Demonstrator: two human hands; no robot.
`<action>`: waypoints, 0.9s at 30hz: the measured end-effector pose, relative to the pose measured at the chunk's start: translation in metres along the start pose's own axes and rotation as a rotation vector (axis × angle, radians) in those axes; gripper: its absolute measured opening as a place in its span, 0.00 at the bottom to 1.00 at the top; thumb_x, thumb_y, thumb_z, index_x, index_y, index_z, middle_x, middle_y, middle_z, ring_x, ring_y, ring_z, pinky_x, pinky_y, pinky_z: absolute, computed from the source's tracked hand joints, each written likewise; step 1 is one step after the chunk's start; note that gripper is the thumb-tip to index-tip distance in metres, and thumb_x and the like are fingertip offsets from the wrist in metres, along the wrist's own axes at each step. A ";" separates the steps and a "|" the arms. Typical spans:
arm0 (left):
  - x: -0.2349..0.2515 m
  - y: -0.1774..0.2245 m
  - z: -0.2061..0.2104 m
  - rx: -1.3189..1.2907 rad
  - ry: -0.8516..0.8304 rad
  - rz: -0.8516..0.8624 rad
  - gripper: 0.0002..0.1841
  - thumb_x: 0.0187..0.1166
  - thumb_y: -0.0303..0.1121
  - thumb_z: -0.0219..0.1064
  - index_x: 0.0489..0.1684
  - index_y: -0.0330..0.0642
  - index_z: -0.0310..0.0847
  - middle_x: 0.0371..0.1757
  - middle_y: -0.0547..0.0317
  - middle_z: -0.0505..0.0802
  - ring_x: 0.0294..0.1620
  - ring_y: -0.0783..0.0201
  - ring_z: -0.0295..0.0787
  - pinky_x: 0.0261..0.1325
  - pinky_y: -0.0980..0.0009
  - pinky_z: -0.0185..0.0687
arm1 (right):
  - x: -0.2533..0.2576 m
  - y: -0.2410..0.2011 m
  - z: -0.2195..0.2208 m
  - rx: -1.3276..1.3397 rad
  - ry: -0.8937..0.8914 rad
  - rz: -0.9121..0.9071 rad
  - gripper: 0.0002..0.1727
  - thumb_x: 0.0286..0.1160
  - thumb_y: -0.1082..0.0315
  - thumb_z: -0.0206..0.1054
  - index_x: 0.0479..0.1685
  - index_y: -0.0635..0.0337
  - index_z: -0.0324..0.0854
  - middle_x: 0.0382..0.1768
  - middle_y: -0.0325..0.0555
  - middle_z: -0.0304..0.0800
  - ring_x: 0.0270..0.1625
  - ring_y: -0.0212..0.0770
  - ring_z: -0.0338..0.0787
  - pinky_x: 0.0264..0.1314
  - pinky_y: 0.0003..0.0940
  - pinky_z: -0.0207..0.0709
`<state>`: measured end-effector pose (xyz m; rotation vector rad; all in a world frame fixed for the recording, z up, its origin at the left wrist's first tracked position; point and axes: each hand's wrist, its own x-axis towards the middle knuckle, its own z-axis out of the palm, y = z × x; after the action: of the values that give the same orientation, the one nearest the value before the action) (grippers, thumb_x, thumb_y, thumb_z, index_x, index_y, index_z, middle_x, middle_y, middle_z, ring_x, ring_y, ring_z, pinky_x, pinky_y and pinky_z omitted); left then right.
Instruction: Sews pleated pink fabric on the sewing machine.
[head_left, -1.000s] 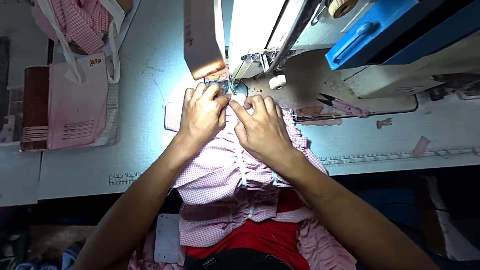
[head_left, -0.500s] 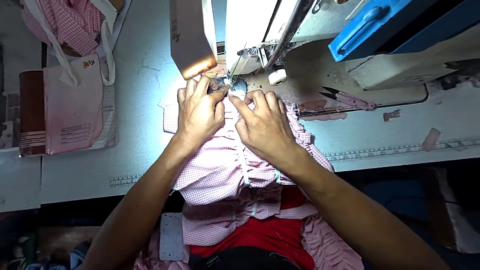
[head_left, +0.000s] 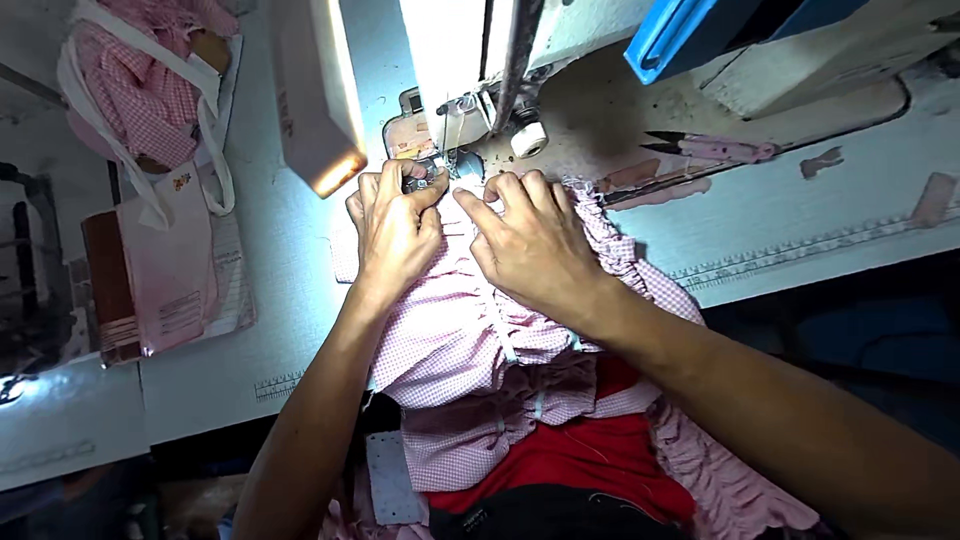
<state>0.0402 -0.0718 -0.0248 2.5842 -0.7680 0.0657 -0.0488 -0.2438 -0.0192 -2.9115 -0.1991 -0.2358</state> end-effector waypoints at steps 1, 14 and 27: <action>0.000 0.000 0.000 0.005 -0.003 0.003 0.24 0.81 0.36 0.51 0.66 0.72 0.91 0.67 0.66 0.84 0.66 0.57 0.72 0.65 0.50 0.56 | 0.000 0.000 0.001 0.000 0.005 0.000 0.28 0.82 0.60 0.48 0.80 0.46 0.78 0.61 0.58 0.82 0.62 0.62 0.80 0.55 0.56 0.70; -0.003 0.003 0.002 0.053 0.007 0.001 0.25 0.82 0.37 0.50 0.69 0.72 0.88 0.69 0.62 0.83 0.67 0.54 0.71 0.65 0.49 0.56 | 0.001 -0.002 0.000 -0.032 0.005 0.005 0.28 0.81 0.59 0.49 0.80 0.46 0.78 0.62 0.57 0.82 0.63 0.61 0.79 0.54 0.54 0.69; 0.002 -0.002 0.004 0.021 0.041 0.000 0.25 0.82 0.37 0.49 0.67 0.70 0.90 0.68 0.60 0.84 0.67 0.53 0.72 0.65 0.49 0.57 | 0.004 0.002 0.000 -0.025 -0.028 -0.011 0.29 0.82 0.59 0.50 0.83 0.40 0.76 0.64 0.55 0.81 0.64 0.58 0.79 0.56 0.53 0.69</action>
<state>0.0429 -0.0731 -0.0292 2.5946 -0.7571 0.1267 -0.0450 -0.2451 -0.0185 -2.9410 -0.2183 -0.2009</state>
